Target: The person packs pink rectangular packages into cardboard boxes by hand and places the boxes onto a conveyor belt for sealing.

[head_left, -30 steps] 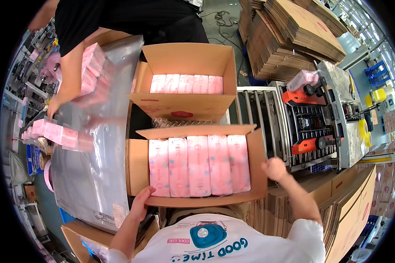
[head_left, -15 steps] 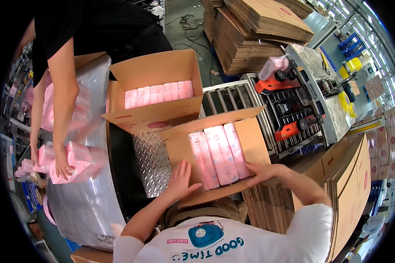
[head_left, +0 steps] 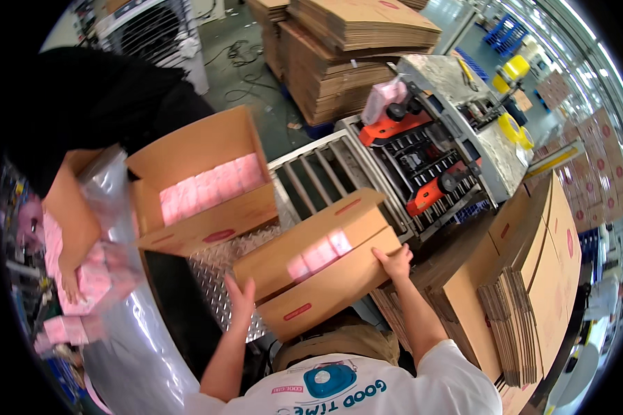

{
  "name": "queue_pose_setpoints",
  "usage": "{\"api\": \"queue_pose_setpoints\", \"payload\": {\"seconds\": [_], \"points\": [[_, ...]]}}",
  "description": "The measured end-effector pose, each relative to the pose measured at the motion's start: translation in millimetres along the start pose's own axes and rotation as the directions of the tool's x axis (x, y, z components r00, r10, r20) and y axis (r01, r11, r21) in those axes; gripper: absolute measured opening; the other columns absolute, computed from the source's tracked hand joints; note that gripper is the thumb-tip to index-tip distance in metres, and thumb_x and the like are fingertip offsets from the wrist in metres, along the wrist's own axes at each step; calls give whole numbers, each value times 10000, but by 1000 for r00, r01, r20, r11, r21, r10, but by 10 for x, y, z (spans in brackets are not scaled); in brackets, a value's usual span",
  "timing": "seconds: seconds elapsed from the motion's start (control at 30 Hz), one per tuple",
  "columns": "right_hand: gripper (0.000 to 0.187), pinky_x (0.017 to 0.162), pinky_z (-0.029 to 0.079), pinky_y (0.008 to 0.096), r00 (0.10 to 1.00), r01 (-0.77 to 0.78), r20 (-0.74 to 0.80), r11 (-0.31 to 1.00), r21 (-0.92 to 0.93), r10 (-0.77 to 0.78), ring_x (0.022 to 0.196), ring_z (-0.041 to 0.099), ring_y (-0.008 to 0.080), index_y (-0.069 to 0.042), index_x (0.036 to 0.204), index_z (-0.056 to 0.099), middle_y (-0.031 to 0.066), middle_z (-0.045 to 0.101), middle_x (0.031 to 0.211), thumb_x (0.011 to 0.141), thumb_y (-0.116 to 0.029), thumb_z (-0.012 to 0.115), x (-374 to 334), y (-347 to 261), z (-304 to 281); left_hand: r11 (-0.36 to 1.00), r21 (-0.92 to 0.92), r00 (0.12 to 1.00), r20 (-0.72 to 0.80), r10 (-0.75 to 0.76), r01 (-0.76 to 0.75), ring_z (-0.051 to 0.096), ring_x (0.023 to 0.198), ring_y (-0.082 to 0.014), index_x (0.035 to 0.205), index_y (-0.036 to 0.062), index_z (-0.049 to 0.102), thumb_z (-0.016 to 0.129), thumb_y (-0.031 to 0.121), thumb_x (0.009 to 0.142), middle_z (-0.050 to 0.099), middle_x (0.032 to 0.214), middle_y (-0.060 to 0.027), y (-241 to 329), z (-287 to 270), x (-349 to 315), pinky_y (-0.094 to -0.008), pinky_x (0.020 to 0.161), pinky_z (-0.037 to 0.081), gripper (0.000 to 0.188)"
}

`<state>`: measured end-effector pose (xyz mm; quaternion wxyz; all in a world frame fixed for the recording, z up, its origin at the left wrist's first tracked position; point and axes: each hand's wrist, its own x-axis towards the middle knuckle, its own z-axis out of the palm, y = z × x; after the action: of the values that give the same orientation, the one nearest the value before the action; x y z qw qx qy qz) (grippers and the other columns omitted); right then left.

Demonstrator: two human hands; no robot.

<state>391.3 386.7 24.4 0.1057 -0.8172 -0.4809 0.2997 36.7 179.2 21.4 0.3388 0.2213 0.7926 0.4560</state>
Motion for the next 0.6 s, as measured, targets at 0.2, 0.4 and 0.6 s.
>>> {"api": "queue_pose_setpoints", "payload": {"seconds": [0.2, 0.4, 0.6], "points": [[950, 1053, 218, 550, 860, 421, -235, 889, -178, -454, 1318, 216, 419, -57, 1401, 232, 189, 222, 1449, 699, -484, 710, 604, -1115, -100, 914, -361, 978, -28, -208, 184, 336, 1270, -308, 1395, -45, 86, 496, 165, 928, 280, 1391, -238, 0, 1064, -227, -363, 1058, 268, 656], [798, 1103, 104, 519, 394, 878, 210, 298, -376, -895, 1392, 120, 331, -38, 1405, 275, 168, 183, 1490, 829, -540, 504, 1119, -1554, 61, 994, -107, 999, -25, 29, -32, 384, 1224, -349, 1365, -80, 100, 499, 169, 915, 304, 1344, -295, 697, 2254, 911, -410, 1018, 322, 651], [664, 1121, 84, 501, 441, 833, 79, 374, -408, -894, 1384, 189, 279, -57, 1372, 370, 137, 275, 1467, 867, -480, 452, 2065, -1730, -239, 951, 309, 996, -80, 47, -20, 358, 1227, -438, 1384, -104, -7, 508, 305, 918, 236, 1363, -349, 1445, 3013, 1645, -438, 1000, 351, 806]]}}
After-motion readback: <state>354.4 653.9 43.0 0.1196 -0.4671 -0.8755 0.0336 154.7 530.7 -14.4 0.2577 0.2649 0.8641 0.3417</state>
